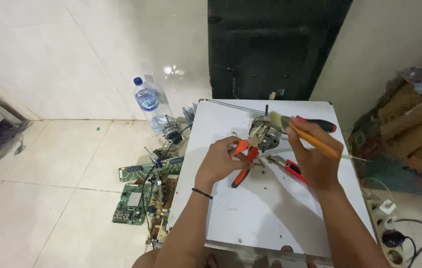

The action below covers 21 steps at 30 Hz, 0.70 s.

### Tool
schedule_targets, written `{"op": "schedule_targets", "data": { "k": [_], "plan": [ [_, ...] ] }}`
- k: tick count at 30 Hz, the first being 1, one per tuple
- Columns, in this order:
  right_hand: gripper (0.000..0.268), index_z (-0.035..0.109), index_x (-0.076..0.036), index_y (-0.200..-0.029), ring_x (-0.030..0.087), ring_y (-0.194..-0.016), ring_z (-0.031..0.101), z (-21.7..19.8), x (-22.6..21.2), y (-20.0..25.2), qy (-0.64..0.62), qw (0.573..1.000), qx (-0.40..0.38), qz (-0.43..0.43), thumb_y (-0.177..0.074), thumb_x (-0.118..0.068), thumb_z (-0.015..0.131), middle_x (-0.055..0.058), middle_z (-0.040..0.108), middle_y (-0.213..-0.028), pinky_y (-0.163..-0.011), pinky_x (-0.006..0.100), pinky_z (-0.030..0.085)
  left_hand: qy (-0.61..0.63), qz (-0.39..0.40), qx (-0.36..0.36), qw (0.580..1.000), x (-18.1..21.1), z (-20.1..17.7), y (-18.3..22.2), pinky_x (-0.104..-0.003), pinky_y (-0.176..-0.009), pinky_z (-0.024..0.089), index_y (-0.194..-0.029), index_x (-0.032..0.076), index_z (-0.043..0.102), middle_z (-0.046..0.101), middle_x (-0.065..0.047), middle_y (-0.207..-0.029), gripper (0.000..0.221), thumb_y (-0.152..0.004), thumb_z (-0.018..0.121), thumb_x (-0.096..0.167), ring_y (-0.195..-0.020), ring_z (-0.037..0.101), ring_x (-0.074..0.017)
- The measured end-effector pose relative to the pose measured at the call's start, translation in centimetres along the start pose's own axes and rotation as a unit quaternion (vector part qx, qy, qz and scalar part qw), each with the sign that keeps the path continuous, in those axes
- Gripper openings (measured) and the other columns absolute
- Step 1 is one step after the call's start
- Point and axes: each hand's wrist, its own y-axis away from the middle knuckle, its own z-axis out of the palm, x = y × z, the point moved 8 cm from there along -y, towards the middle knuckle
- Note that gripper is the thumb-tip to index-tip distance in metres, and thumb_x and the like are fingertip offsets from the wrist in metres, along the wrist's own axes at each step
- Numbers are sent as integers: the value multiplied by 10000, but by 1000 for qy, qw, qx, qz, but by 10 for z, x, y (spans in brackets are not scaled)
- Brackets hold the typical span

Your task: The person sits at a small white table and cleans a disassembled electric motor, holding the motor housing with one hand while brushing dust off it with a paintbrush. They use pliers to grip parts, turn the motor over to brush different sides, and pick up a long screwdriver to work on the motor shaft.

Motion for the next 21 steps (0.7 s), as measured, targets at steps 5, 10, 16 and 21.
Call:
{"op": "schedule_targets", "data": {
  "k": [5,10,16,21],
  "plan": [
    [211,727,-63,-1162,210,-1025,761,13,11,3,78,994,-72,-25,-961,-128,736,118,766,-1139,-863,313,651,-39,-41,-2,998,1,-1,3,-313,-744,583,-1091,14,705,782,-121,-898,600,-598,961,241,-802,754,-200],
    [185,686,-86,-1205,207,-1059,763,8,7,12,161,971,-30,-175,-1024,-96,726,100,758,-1183,-891,301,638,7,7,22,1000,3,-2,4,-318,-731,600,-1070,7,720,788,-100,-917,574,-595,952,232,-809,766,-186],
    [276,672,-89,-1292,310,-1205,732,20,-23,20,217,942,-41,-252,-1016,-87,674,115,731,-1305,-996,354,623,-22,-41,5,999,-2,3,5,-308,-733,585,-1079,26,689,778,-117,-858,594,-601,973,234,-787,757,-163],
    [205,690,-133,-1208,197,-1064,777,28,18,23,62,972,-125,-187,-1005,-150,707,55,756,-1196,-890,287,656,-40,-62,13,997,-8,-1,4,-386,-700,562,-1043,-12,739,778,-155,-873,533,-640,984,237,-770,667,-267]
  ]
}}
